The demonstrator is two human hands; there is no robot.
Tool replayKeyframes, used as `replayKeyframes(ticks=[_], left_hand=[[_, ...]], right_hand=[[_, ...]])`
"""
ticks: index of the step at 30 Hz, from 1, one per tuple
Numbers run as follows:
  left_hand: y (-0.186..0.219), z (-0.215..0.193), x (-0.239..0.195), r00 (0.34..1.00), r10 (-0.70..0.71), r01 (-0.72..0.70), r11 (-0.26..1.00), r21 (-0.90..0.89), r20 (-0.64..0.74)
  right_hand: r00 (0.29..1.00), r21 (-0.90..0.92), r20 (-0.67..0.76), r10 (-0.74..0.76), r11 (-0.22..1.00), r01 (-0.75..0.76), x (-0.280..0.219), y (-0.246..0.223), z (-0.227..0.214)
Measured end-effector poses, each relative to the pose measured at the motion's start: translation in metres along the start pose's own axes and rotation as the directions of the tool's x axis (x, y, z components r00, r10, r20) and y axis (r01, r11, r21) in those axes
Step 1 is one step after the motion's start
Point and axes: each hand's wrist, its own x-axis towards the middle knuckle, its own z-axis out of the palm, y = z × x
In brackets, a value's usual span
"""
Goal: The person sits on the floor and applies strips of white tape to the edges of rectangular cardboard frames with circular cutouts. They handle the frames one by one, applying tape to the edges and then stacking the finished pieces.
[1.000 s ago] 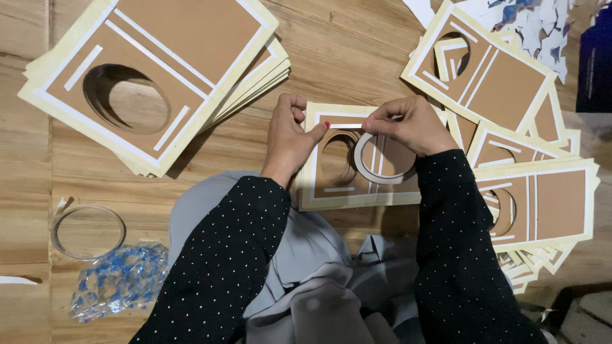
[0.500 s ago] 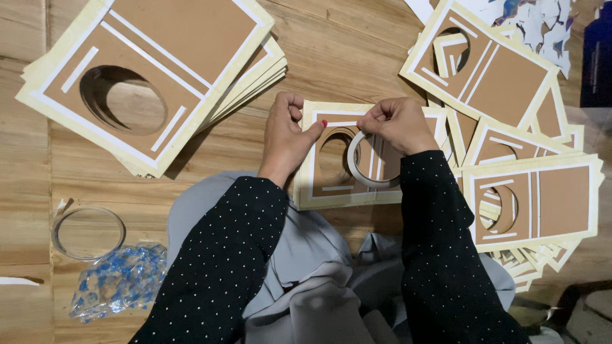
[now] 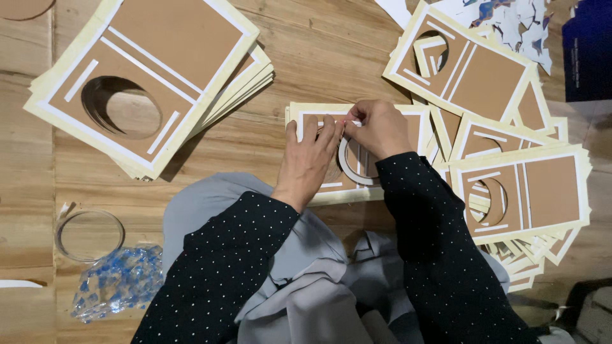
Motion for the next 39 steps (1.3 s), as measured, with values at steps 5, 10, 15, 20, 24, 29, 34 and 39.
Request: replayKeyframes(ticks=[5,10,15,20,24,29,34,39], left_hand=[[0.005,0.001,0.003,1.000,-0.003,0.003,0.997,0.079,-0.005],[0.008,-0.004,0.003,0.992,0.003,-0.024,0.985,0.171,0.124],[0.007,-0.004,0.010,0.988,-0.016,-0.008,0.989,0.151,0.156],[0.012,-0.031,-0.008,0.959,0.031,-0.005,0.996,-0.092,0.282],[0.036,0.019,-0.057,0.988,0.157,-0.156,0.987,-0.042,0.004],[0.038,0.022,-0.067,0.979,0.191,-0.193,0.981,-0.018,-0.074],[0.033,0.019,-0.072,0.973,0.199,-0.206,0.977,-0.055,-0.117],[0.024,-0.021,-0.068,0.959,0.150,-0.211,0.943,-0.256,-0.239]], right_hand=[[0.940,-0.488,-0.095,-0.327,0.839,0.243,-0.001,-0.005,0.012],[0.718,-0.869,-0.090,-0.690,0.406,0.281,-0.003,-0.013,0.021],[0.968,-0.324,-0.204,-0.146,0.943,0.074,-0.013,0.024,-0.017],[0.999,0.015,-0.014,0.043,0.999,-0.043,-0.098,0.020,-0.036],[0.992,0.235,0.107,0.069,0.968,-0.092,-0.149,0.022,-0.023],[0.988,0.799,0.138,0.072,0.581,-0.154,-0.164,0.059,0.067],[0.968,0.949,0.138,0.210,0.250,-0.190,-0.154,0.057,0.105],[0.933,0.999,0.032,0.359,-0.048,-0.016,-0.157,0.040,0.086]])
